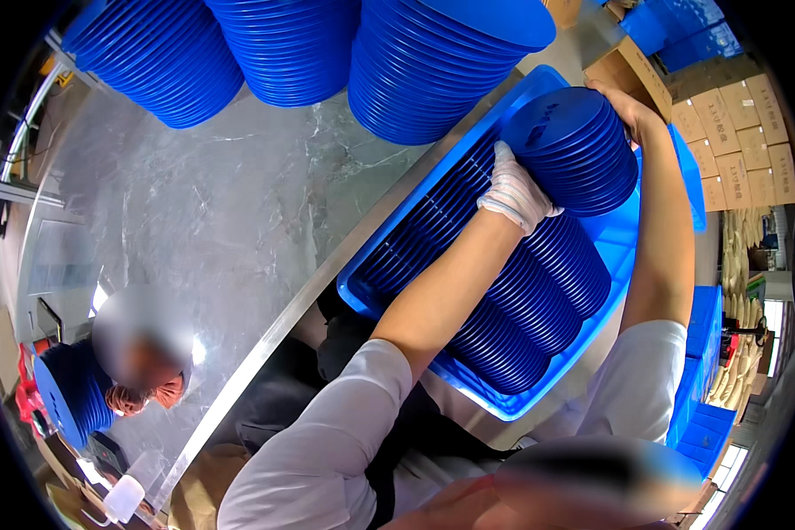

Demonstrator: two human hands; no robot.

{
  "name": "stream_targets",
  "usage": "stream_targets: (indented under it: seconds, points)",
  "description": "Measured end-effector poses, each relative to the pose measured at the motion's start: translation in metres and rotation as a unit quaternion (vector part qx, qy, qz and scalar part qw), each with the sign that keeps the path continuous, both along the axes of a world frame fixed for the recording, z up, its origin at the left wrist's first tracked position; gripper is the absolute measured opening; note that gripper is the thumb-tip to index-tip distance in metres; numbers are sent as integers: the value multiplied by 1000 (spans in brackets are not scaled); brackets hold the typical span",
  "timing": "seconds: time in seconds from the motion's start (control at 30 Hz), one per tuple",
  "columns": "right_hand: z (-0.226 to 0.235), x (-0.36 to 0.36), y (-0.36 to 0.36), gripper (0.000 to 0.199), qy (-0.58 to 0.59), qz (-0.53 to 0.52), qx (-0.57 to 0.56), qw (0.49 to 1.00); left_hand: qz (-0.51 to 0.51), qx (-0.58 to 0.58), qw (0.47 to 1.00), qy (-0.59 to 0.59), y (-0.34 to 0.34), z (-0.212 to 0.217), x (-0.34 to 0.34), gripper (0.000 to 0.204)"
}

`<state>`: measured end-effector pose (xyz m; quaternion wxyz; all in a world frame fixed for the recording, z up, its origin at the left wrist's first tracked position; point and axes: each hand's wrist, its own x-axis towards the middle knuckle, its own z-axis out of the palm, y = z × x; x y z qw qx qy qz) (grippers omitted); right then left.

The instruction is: The person sorts blue plastic reels into a container, moves stacks of reels onto a conveyor belt, and wipes a reel with a cloth.

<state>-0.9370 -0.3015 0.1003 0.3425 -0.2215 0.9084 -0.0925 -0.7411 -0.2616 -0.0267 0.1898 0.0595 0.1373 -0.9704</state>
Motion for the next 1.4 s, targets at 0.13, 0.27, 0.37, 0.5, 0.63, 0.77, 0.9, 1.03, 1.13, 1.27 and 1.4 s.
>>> stream_targets:
  seconds: [0.13,0.27,0.37,0.5,0.63,0.77,0.9,1.03,1.13,1.27,1.4]
  points:
    - [-17,-6,-22,75,-16,39,29,999,1,-7,1000,3,-12,-13,5,76]
    - [-25,4,-28,56,-7,-7,-15,1000,-5,-13,999,30,-19,-17,7,79]
    - [-33,-9,-33,53,-44,-17,-20,999,-4,-23,999,31,-18,-19,6,83]
    - [-53,-35,-55,73,-40,42,-41,998,-10,19,1000,22,-23,-27,3,86]
    - [-55,-60,-57,90,2,40,-8,999,-53,39,998,-19,-17,-26,-1,89]
    - [-48,-17,-49,96,45,105,-25,993,-40,44,988,-141,-13,-36,-6,86]
    - [-79,-38,-44,84,61,137,-106,983,113,-88,976,-162,-12,-80,-20,39]
    - [-104,-5,-20,77,194,195,-228,934,125,-240,858,-436,-7,-70,-10,29]
    - [-129,13,-10,72,221,208,-283,910,107,-377,769,-505,1,-83,-16,40]
    - [-168,-3,-1,63,311,322,-229,865,45,-435,780,-448,-2,-92,-12,51]
    - [-173,-17,8,51,366,214,-319,848,-24,-409,824,-391,-2,-69,6,55]
